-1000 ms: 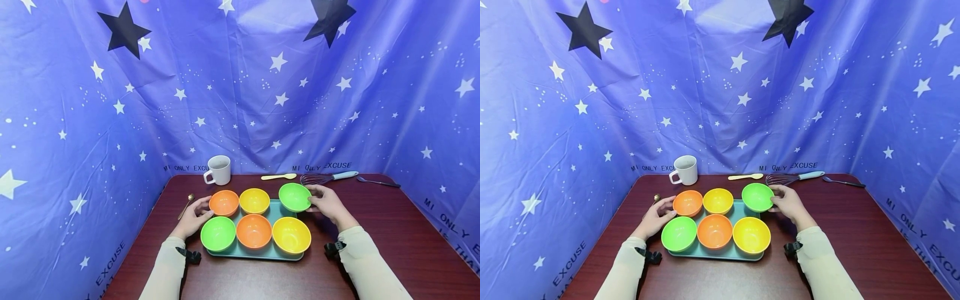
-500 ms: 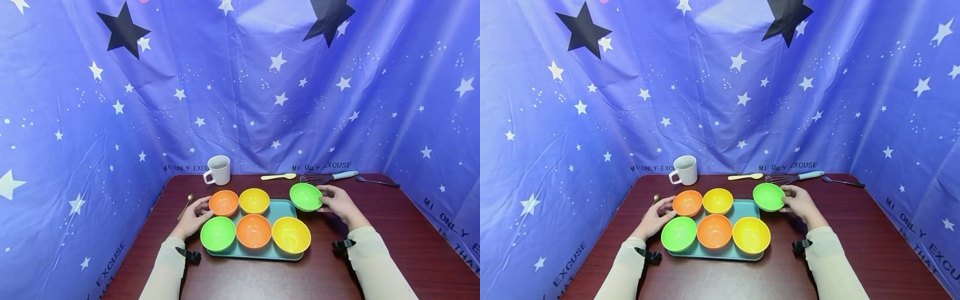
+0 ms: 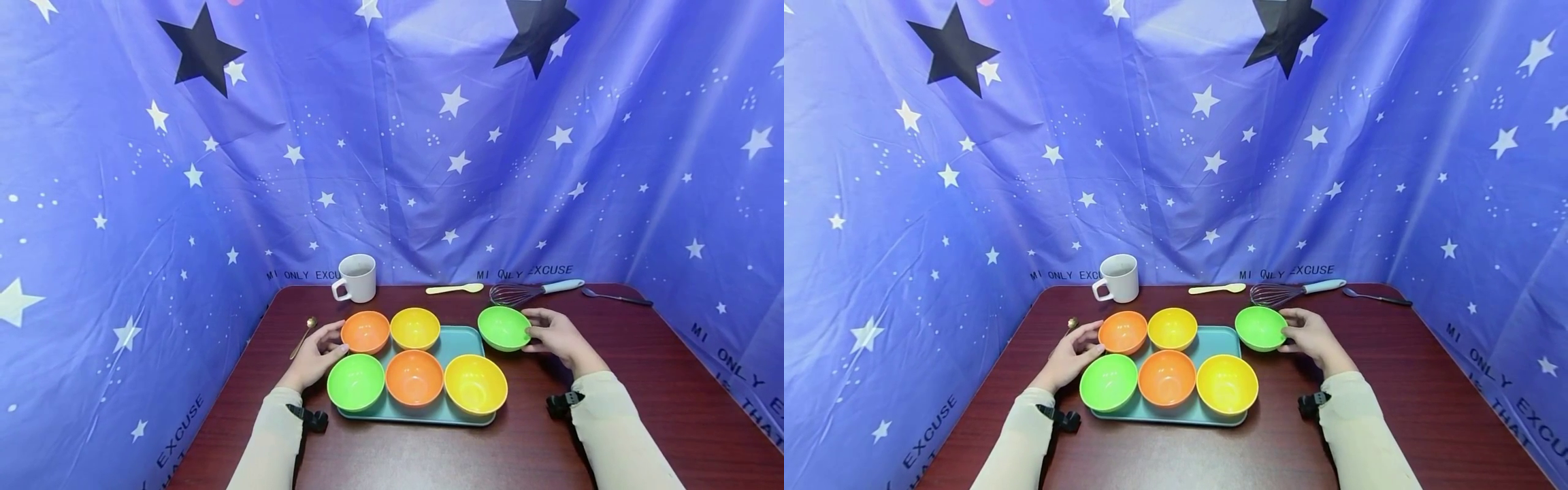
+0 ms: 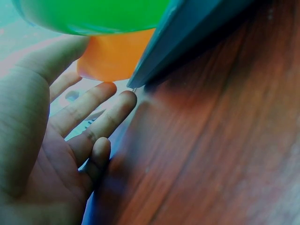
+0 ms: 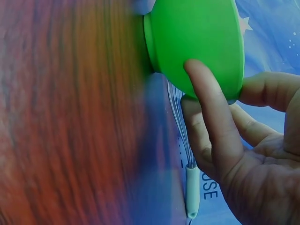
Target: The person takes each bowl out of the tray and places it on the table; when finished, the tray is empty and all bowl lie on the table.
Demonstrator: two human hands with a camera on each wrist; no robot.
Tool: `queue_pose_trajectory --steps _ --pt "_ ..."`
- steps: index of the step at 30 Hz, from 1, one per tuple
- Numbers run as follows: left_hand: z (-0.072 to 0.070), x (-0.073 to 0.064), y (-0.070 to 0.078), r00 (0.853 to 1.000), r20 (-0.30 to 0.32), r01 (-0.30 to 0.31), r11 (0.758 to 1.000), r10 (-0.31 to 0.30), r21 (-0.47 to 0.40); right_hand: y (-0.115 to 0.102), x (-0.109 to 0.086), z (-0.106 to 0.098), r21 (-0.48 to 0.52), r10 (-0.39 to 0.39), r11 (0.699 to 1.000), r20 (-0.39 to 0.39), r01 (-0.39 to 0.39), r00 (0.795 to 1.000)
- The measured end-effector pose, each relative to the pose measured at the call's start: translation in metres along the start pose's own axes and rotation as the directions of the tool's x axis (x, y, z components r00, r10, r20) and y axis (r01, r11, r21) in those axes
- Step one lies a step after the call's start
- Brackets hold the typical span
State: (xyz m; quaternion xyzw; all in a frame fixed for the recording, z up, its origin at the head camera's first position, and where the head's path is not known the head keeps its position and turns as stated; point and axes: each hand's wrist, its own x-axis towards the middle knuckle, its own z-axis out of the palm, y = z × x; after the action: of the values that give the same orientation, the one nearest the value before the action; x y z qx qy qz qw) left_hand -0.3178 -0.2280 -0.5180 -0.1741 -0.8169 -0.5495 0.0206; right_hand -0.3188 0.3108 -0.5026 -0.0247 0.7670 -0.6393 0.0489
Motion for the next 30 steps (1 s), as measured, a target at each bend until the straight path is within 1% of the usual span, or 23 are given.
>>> queue_pose_trajectory --steps 15,23,27,30 --pt "0.0 -0.001 0.002 0.999 0.006 -0.031 1.0 0.031 0.001 -0.001 -0.003 -0.005 -0.032 0.049 0.998 0.027 -0.048 0.998" --pt "0.0 -0.001 0.001 1.0 0.004 -0.024 1.0 0.024 -0.003 -0.003 -0.004 -0.007 -0.049 0.056 0.997 0.034 -0.054 0.998" --pt "0.0 -0.001 0.0 1.0 0.004 -0.024 1.0 0.024 -0.003 -0.006 -0.005 -0.009 -0.115 0.018 0.993 0.024 -0.015 1.0" --pt "0.001 -0.001 0.0 1.0 0.006 -0.028 1.0 0.028 -0.005 -0.01 -0.007 -0.01 -0.2 -0.036 0.979 -0.018 0.032 0.999"
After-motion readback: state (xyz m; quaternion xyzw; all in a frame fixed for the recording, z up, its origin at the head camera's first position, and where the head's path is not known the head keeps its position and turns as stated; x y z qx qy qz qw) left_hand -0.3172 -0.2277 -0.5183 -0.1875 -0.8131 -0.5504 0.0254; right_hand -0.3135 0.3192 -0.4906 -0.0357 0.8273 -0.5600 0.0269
